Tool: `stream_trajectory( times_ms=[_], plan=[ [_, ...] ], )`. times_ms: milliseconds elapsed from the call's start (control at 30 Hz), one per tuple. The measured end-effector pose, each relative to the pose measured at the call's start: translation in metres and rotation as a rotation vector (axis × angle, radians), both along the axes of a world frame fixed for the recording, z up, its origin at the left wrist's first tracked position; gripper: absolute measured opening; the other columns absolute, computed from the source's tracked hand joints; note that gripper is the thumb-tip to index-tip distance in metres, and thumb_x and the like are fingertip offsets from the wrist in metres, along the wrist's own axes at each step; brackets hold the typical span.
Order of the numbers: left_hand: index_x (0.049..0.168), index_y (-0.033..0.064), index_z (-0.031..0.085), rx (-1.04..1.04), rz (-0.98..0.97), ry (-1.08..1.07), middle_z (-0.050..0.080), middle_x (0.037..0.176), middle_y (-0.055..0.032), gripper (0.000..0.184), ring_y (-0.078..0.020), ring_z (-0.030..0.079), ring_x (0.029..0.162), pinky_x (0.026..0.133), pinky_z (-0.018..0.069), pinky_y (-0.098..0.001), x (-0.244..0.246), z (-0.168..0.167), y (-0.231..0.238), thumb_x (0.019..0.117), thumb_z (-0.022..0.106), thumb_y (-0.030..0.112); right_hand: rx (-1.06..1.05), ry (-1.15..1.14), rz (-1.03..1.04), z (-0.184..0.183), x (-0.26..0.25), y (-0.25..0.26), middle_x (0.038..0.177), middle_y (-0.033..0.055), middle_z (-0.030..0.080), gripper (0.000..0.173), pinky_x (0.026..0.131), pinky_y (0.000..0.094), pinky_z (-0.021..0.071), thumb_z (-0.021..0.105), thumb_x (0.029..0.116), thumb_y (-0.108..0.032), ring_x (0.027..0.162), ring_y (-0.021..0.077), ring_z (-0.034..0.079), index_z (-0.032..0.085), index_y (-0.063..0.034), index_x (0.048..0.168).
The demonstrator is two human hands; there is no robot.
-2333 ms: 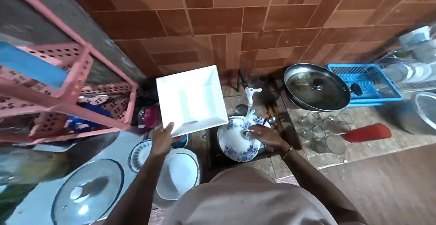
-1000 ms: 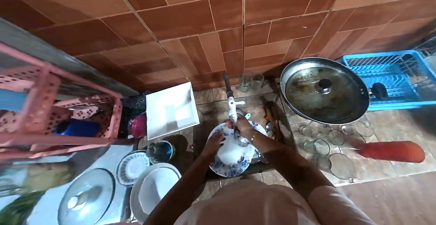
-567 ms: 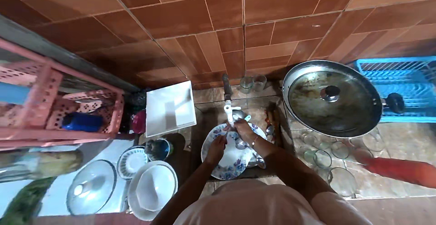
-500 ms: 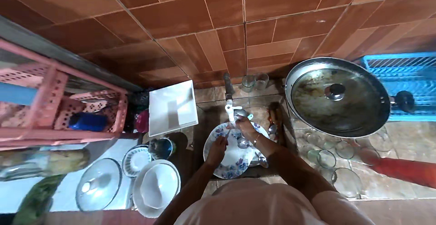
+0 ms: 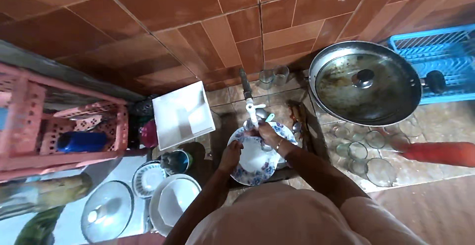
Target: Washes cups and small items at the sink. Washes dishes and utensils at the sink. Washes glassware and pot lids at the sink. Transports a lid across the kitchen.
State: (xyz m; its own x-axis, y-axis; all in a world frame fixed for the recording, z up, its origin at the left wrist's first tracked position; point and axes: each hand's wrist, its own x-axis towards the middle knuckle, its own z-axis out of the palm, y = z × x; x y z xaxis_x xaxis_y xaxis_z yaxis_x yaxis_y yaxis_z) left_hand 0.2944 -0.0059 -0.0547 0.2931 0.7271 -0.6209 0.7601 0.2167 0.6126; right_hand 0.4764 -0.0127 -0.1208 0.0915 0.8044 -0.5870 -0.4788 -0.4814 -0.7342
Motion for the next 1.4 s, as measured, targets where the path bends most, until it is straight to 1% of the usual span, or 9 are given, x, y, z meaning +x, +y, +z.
stream_trajectory(
  times_ms=[100,267,400,667,833,933,1067,1233,1400],
  plan=[
    [0.132,-0.0008,0.06,0.189,-0.177,0.176,0.066,0.121,-0.0237,0.043,-0.0359,0.065,0.111,0.099,0.0502,-0.0545,-0.026,0.025,0.018,0.1127,0.033,0.027,0.073,-0.651,0.435,-0.012,0.029,-0.003,0.119,0.0212,0.069,0.03,0.095,0.0528,0.0542,0.056,0.1036,-0.012,0.106,0.0327,0.068,0.062,0.0,0.13],
    [0.134,0.0042,0.059,0.486,-0.06,0.369,0.067,0.116,-0.0281,0.04,-0.0467,0.064,0.112,0.095,0.0479,-0.0664,-0.083,0.061,0.064,0.1107,0.034,0.026,-0.168,-1.062,0.985,-0.021,0.038,-0.04,0.142,0.0278,0.055,0.069,0.101,0.0719,0.0448,0.079,0.0853,-0.02,0.127,0.0495,0.055,0.051,-0.006,0.146],
    [0.123,-0.0036,0.064,0.578,-0.075,0.439,0.065,0.119,-0.0297,0.038,-0.0486,0.063,0.113,0.095,0.0473,-0.0685,-0.117,0.046,0.117,0.11,0.039,0.023,-0.313,-1.07,0.944,-0.026,0.027,-0.059,0.137,0.0296,0.058,0.095,0.098,0.0716,0.0461,0.083,0.0829,-0.038,0.123,0.0505,0.059,0.032,-0.0058,0.156],
    [0.125,-0.0013,0.065,0.261,-0.189,0.508,0.065,0.121,-0.0294,0.034,-0.0475,0.062,0.117,0.098,0.0461,-0.0675,-0.127,-0.014,0.179,0.1049,0.051,0.022,-0.376,-1.107,0.907,-0.017,0.032,-0.052,0.129,0.0263,0.065,0.05,0.1,0.0675,0.0469,0.062,0.0997,-0.041,0.121,0.0445,0.062,0.063,-0.0007,0.129],
    [0.141,0.0029,0.057,0.562,-0.191,0.351,0.053,0.146,-0.0241,0.047,-0.0467,0.048,0.136,0.107,0.0396,-0.0674,-0.1,0.023,0.144,0.1044,0.056,0.032,-0.298,-0.799,0.471,0.007,0.035,-0.039,0.103,0.0208,0.069,0.042,0.085,0.0474,0.0576,0.056,0.1052,-0.029,0.087,0.0293,0.07,0.058,0.0042,0.131],
    [0.137,0.0052,0.059,0.515,-0.224,-0.026,0.06,0.136,-0.0183,0.037,-0.0317,0.064,0.119,0.1,0.0533,-0.051,-0.067,0.029,0.091,0.1069,0.052,0.025,-0.16,-0.257,-0.029,0.009,0.013,-0.029,0.084,0.0134,0.068,0.031,0.07,0.0367,0.062,0.054,0.1069,-0.017,0.069,0.0203,0.069,0.053,0.0066,0.126],
    [0.146,0.0031,0.052,0.042,-0.385,-0.123,0.059,0.142,-0.0189,0.05,-0.0294,0.056,0.133,0.114,0.0414,-0.0496,-0.028,-0.006,0.04,0.1108,0.04,0.037,-0.017,0.181,-0.297,0.002,-0.029,-0.007,0.091,0.0157,0.072,0.026,0.078,0.0417,0.0622,0.042,0.1108,-0.017,0.082,0.0253,0.073,0.051,0.0042,0.125],
    [0.143,0.0033,0.047,-0.185,-0.2,-0.223,0.066,0.098,-0.0132,0.05,-0.0204,0.068,0.076,0.074,0.0597,-0.039,-0.012,-0.035,0.018,0.1096,0.045,0.04,0.068,0.223,-0.366,0.002,-0.059,-0.003,0.096,0.0169,0.074,0.017,0.081,0.0373,0.0612,0.047,0.1059,-0.004,0.086,0.0229,0.073,0.056,0.0076,0.115],
    [0.121,0.0056,0.06,-0.186,-0.188,-0.239,0.052,0.076,-0.0031,0.036,-0.0134,0.047,0.059,0.058,0.0439,-0.031,-0.018,-0.04,0.01,0.1116,0.039,0.033,0.13,0.004,-0.263,0.006,-0.04,-0.007,0.093,0.0178,0.072,0.037,0.078,0.0397,0.0624,0.063,0.0941,0.007,0.083,0.0249,0.073,0.049,0.0067,0.128]
  ],
)
